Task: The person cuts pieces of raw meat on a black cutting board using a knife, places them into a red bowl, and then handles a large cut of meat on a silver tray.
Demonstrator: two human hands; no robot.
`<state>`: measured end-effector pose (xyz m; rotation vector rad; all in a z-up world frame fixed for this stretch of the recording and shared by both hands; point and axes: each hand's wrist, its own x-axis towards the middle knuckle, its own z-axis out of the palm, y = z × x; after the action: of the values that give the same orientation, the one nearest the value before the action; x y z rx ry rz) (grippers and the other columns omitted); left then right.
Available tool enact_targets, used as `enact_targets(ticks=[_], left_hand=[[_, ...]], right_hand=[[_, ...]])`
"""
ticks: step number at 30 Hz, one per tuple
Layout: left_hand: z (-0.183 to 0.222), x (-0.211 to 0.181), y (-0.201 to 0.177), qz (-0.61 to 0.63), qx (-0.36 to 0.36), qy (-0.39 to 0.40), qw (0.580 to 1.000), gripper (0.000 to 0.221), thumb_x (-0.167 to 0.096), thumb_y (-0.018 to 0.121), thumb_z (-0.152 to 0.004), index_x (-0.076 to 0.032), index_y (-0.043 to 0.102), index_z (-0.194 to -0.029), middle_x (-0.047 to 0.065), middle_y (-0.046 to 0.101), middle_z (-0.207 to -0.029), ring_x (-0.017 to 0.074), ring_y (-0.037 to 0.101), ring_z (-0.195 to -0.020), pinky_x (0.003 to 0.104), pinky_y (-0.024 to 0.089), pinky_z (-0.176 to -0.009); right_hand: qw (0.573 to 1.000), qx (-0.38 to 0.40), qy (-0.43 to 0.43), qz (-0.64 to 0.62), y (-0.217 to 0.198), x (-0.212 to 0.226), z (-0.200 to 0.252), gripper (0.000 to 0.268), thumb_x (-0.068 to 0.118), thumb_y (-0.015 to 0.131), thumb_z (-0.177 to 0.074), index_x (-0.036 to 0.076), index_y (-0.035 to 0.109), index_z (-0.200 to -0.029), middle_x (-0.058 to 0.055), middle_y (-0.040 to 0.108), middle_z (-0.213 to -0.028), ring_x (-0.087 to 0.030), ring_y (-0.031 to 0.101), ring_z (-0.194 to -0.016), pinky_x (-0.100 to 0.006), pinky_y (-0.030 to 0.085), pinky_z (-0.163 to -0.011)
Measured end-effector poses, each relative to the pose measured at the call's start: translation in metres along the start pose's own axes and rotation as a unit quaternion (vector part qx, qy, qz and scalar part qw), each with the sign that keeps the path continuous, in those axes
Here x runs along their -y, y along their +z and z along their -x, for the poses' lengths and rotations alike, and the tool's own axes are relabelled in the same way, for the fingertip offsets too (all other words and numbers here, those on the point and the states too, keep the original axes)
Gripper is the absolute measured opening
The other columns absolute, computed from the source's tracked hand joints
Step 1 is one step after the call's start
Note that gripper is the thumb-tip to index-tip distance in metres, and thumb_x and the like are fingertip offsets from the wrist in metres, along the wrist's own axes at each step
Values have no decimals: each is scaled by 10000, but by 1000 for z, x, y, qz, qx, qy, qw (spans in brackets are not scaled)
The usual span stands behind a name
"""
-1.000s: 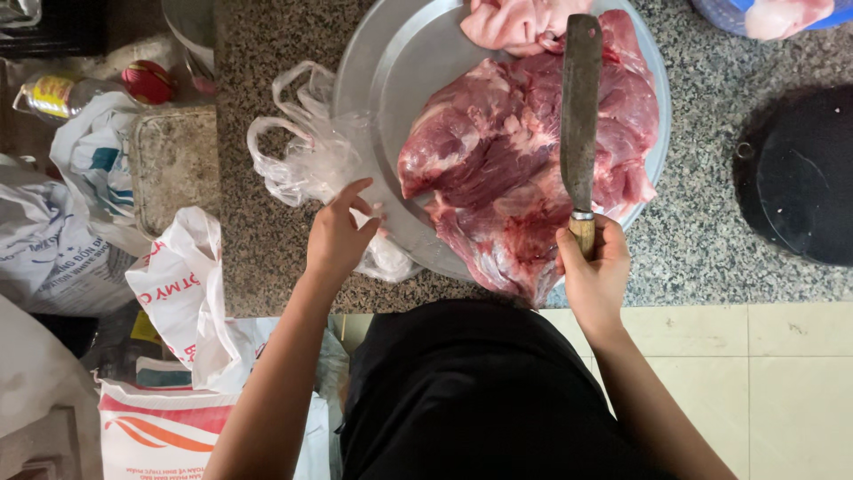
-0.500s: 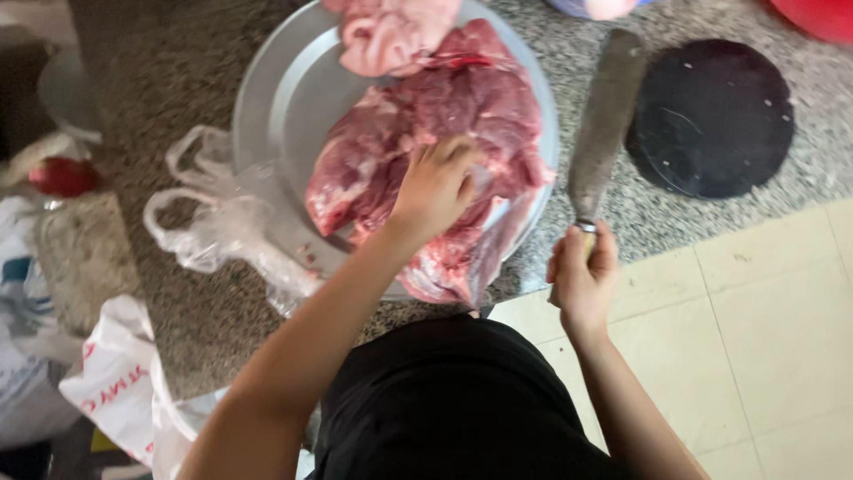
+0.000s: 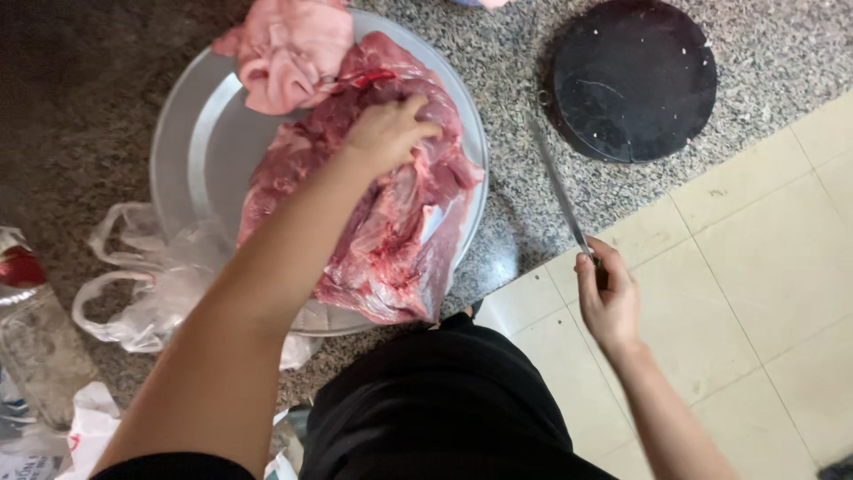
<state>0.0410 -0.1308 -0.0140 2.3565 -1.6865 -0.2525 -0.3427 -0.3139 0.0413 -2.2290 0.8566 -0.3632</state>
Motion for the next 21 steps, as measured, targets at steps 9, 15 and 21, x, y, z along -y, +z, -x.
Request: enact_targets(ticks=[9, 15, 21], left_hand=[[-22, 37, 3, 57, -5, 81, 995, 497, -58, 824, -703, -273, 793, -1150, 85, 689, -1108, 325, 681, -985, 442, 544, -866], [-27, 38, -3, 86, 28, 91, 992, 529, -59, 846, -640, -258, 798, -1128, 97, 694, -1069, 338, 664, -1013, 451, 526, -880], [-33, 34, -13, 100, 59, 80, 990, 516, -64, 859, -642, -258, 801, -1116, 88, 744, -1051, 322, 676, -1028, 443, 524, -900]], right_hand=[[839, 82, -439, 310, -54, 31, -86, 607, 3, 702, -855, 329, 657, -1365, -49, 677, -1045, -238, 661, -902, -398, 550, -759], [782, 161, -522, 299, -20, 84, -144, 625, 68, 738, -802, 350, 666, -1356, -43, 611, -950, -257, 645, -880, -415, 549, -789], [753, 202, -558, 284, 25, 103, -181, 543, 140, 744, -864, 344, 665, -1360, -57, 635, -965, -235, 644, -841, -399, 559, -788]])
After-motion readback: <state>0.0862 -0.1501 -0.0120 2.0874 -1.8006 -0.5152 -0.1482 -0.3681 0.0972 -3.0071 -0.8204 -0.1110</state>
